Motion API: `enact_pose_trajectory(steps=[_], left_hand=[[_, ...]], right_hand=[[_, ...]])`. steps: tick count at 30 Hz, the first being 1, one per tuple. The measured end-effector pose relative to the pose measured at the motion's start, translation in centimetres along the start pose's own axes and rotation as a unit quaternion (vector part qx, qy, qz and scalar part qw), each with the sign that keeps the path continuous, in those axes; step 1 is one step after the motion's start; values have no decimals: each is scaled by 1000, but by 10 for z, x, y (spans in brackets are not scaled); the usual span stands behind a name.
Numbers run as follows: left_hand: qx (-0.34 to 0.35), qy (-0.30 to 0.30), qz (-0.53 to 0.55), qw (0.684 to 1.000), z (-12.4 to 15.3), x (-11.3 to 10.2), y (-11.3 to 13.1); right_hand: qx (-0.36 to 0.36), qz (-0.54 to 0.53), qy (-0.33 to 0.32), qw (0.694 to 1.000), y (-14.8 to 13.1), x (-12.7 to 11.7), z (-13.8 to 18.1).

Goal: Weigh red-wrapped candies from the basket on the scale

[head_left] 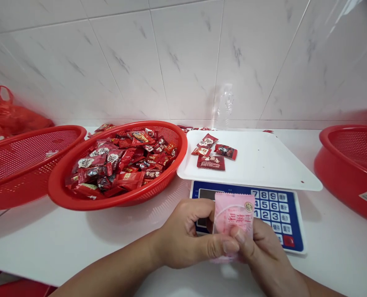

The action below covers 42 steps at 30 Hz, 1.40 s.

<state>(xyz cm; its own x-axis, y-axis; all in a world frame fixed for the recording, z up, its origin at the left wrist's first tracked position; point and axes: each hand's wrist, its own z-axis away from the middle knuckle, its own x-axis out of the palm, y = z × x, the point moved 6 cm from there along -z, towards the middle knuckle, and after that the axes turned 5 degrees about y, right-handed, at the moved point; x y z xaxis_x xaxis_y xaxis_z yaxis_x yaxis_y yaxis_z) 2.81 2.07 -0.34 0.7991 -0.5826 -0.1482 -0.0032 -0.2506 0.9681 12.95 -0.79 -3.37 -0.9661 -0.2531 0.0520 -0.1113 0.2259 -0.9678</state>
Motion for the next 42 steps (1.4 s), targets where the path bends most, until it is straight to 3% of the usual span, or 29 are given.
enact_pose_trajectory(steps=[17, 23, 29, 36, 42], left_hand=[[-27, -23, 37, 999, 0, 5, -3], [-70, -16, 142, 987, 1, 4, -10], [-87, -23, 199, 976, 2, 5, -11], [-89, -14, 187, 978, 1, 3, -9], [-114, -63, 148, 980, -1, 6, -10]], right_hand=[[-2, -12, -13, 1000, -3, 2, 1], [-34, 24, -24, 999, -7, 0, 0], [-46, 120, 84, 988, 4, -19, 17], [-49, 147, 119, 981, 5, -21, 20], [-75, 127, -20, 989, -14, -3, 3]])
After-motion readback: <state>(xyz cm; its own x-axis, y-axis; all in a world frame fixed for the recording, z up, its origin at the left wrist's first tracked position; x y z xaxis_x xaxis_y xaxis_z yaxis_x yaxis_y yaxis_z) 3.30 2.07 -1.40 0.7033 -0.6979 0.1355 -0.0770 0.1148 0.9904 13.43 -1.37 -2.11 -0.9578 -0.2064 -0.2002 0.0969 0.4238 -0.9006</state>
